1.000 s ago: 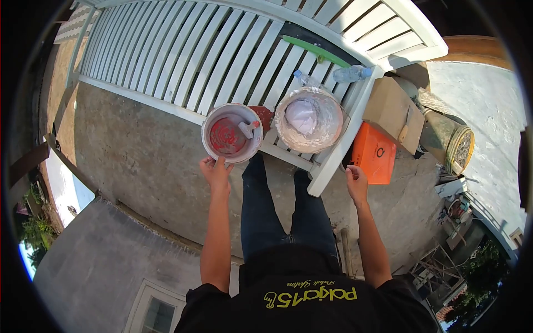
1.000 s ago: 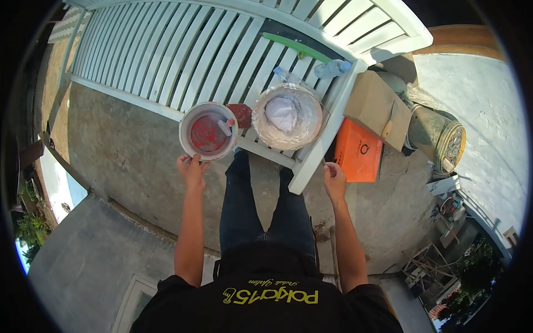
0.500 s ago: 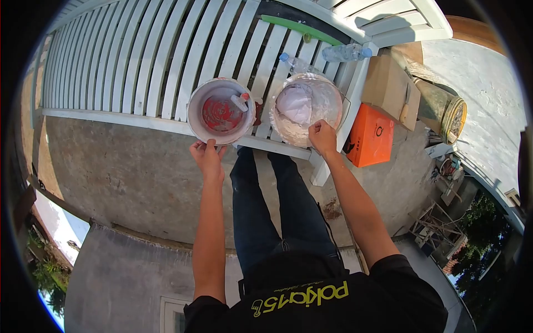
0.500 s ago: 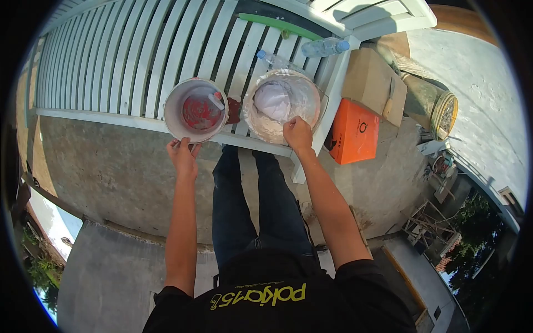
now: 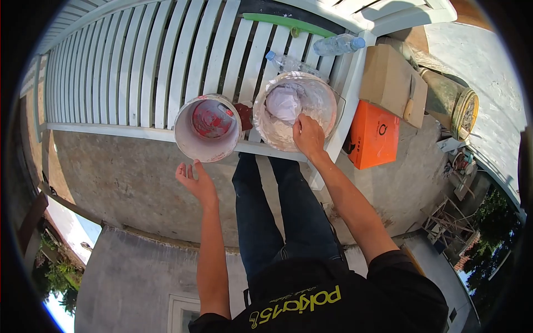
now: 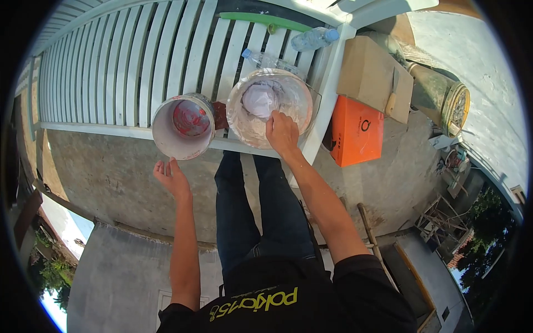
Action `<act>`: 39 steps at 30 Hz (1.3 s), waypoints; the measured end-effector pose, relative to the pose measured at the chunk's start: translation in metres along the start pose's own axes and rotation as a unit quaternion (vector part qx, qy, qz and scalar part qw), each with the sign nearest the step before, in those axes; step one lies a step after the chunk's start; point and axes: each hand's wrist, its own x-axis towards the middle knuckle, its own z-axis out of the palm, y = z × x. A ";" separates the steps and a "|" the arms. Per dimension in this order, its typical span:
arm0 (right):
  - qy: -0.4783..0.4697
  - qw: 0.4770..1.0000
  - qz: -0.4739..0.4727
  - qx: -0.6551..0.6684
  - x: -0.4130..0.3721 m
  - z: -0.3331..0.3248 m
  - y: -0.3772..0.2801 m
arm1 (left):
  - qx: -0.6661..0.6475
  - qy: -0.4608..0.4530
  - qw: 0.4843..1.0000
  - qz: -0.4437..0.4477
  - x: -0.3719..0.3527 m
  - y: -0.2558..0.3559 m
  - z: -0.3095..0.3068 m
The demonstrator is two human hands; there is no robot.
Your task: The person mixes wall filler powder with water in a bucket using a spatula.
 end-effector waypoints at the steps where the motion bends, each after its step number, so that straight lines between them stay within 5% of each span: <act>1: 0.000 0.999 -0.034 -0.012 -0.004 -0.006 0.002 | 0.040 0.025 0.997 0.057 -0.004 -0.002 0.000; 4: 0.051 0.988 -0.147 0.028 -0.013 -0.020 0.008 | 0.048 0.011 0.987 0.155 -0.025 0.019 0.009; 7: 0.073 0.974 -0.202 0.069 -0.013 -0.033 0.010 | 0.205 -0.031 0.924 0.320 -0.034 0.024 0.022; 10: 0.066 0.969 -0.222 0.085 -0.008 -0.042 0.009 | 0.347 -0.141 0.861 0.345 -0.043 0.024 0.040; 13: 0.092 0.963 -0.222 0.121 -0.002 -0.052 -0.001 | 0.422 -0.151 0.831 0.328 -0.040 -0.009 0.054; 28: 0.086 0.954 -0.164 0.238 -0.045 -0.091 -0.016 | 0.341 -0.217 0.830 0.385 -0.048 -0.017 0.061; 34: 0.063 0.944 -0.229 0.230 -0.044 -0.113 -0.026 | 0.174 -0.199 0.877 0.403 -0.055 0.035 0.066; 39: 0.023 0.937 -0.287 0.196 -0.034 -0.130 -0.035 | 0.164 -0.326 0.810 0.459 -0.059 0.106 0.066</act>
